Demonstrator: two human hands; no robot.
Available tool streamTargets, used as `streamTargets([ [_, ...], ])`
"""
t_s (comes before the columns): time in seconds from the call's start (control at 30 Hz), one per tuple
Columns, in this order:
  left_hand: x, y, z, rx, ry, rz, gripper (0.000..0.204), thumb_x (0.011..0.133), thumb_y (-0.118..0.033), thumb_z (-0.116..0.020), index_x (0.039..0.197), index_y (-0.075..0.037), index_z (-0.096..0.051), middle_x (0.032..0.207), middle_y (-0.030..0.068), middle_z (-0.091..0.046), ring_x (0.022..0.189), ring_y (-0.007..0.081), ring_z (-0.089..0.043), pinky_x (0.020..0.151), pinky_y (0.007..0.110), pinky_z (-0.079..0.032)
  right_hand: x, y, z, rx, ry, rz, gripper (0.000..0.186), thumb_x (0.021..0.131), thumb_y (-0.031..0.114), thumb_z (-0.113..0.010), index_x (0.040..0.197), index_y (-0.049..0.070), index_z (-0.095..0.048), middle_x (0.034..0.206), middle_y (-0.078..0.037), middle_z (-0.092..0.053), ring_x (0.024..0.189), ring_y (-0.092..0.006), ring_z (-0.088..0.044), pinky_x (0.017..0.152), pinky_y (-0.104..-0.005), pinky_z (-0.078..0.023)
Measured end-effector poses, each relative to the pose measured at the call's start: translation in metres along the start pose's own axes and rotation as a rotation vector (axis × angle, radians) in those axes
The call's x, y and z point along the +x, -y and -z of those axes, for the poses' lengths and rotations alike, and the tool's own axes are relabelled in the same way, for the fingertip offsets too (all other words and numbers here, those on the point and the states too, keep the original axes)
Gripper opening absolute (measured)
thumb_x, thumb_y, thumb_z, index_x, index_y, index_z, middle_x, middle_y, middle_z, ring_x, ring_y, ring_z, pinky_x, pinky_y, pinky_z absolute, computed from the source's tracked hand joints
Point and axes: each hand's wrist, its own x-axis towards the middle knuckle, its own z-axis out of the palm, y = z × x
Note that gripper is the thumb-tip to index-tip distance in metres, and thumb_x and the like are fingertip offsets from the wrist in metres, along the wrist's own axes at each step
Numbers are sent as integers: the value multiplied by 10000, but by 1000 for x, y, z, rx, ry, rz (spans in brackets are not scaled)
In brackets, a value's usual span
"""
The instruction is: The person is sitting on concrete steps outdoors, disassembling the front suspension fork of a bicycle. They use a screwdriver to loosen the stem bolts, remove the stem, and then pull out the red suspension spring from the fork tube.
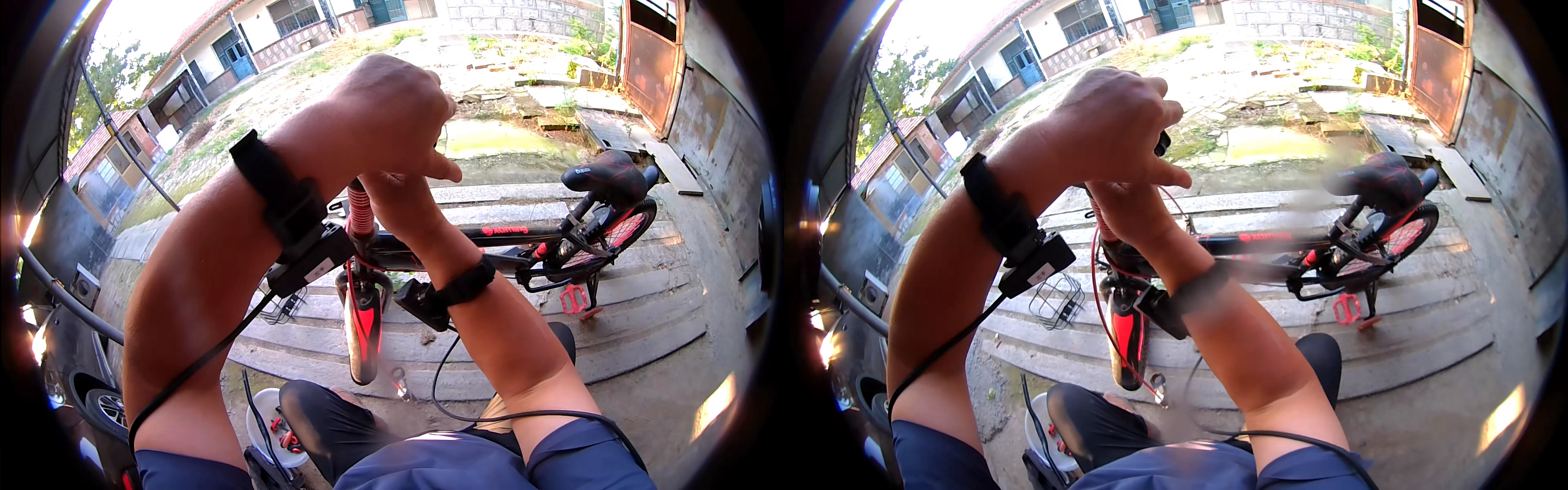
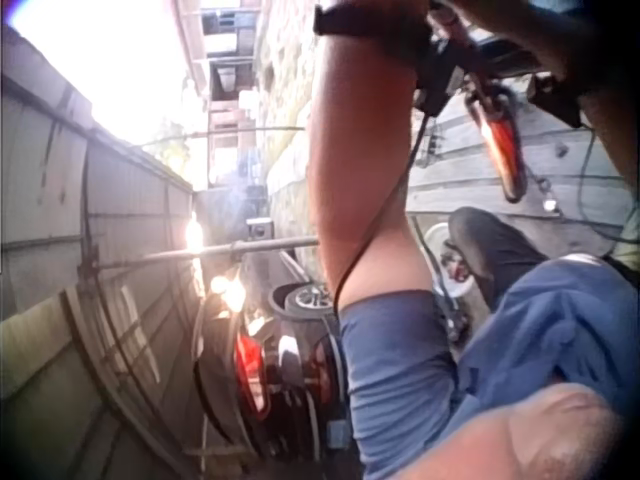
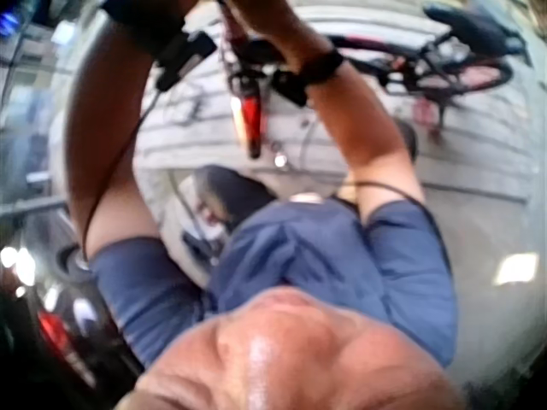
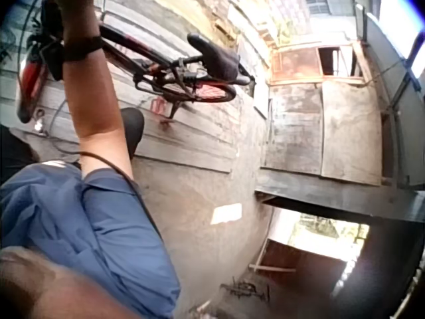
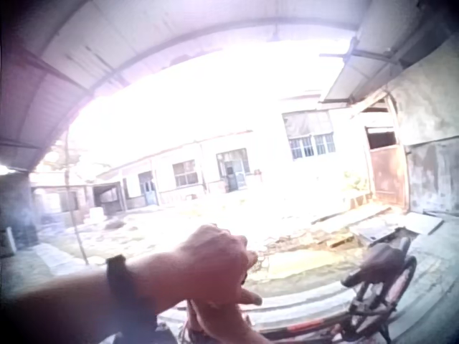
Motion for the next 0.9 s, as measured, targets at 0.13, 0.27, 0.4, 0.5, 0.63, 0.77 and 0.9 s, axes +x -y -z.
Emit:
streamTargets([
  [0.13, 25, -2, 8, -55, 154, 33, 625, 736, -641, -727, 850, -27, -709, 764, 158, -670, 776, 332, -680, 693, 456, -519, 7, -4, 19, 202, 56, -119, 217, 1017, 236, -553, 1063, 24, -562, 816, -18, -577, 718, -94, -543, 639, -289, -431],
  [0.27, 21, -6, 27, -46, 457, 155, 578, 765, -604, -727, 866, -35, -727, 784, 152, -696, 787, 325, -681, 693, 437, -526, -2, 6, -20, 400, -68, 52, 284, 1015, 265, -545, 868, 25, -589, 501, 16, -472, 375, -68, -438, 367, -263, -317],
  [0.4, 39, -1, 19, -85, 545, 115, 441, 799, -489, -739, 928, -67, -747, 813, 131, -711, 776, 307, -679, 699, 394, -531, 0, 3, -10, 264, -98, 60, 245, 1022, 273, -561, 1064, 39, -617, 843, -7, -611, 775, -56, -536, 684, -250, -425],
  [0.5, 37, 11, 24, -283, 543, 19, 351, 811, -404, -735, 933, -75, -746, 824, 106, -714, 767, 268, -680, 701, 374, -528, 5, -2, -7, 137, -140, 124, 269, 1042, 269, -531, 1095, 29, -641, 1018, -46, -688, 929, -77, -604, 816, -247, -479],
  [0.63, 36, 26, 23, -431, 550, -69, 251, 842, -281, -703, 975, -73, -746, 865, 73, -713, 818, 222, -670, 793, 343, -517, 6, -2, -10, 59, -236, 276, 311, 1045, 279, -523, 1013, 8, -673, 936, -35, -680, 832, -74, -597, 758, -248, -478],
  [0.77, 35, 29, 22, -389, 591, -59, 253, 883, -266, -668, 1025, -67, -734, 921, 73, -705, 823, 204, -682, 778, 323, -539, 1, 10, -16, 194, -221, 105, 291, 1010, 257, -551, 974, -4, -675, 891, -110, -677, 841, -198, -628, 824, -320, -473],
  [0.9, 39, 30, 22, -488, 675, 177, 270, 917, -281, -627, 1064, -73, -719, 939, 67, -698, 747, 177, -684, 650, 313, -577, 1, 9, -12, 93, -241, 171, 269, 987, 241, -568, 947, -2, -678, 858, -142, -674, 831, -288, -646, 865, -366, -468],
])
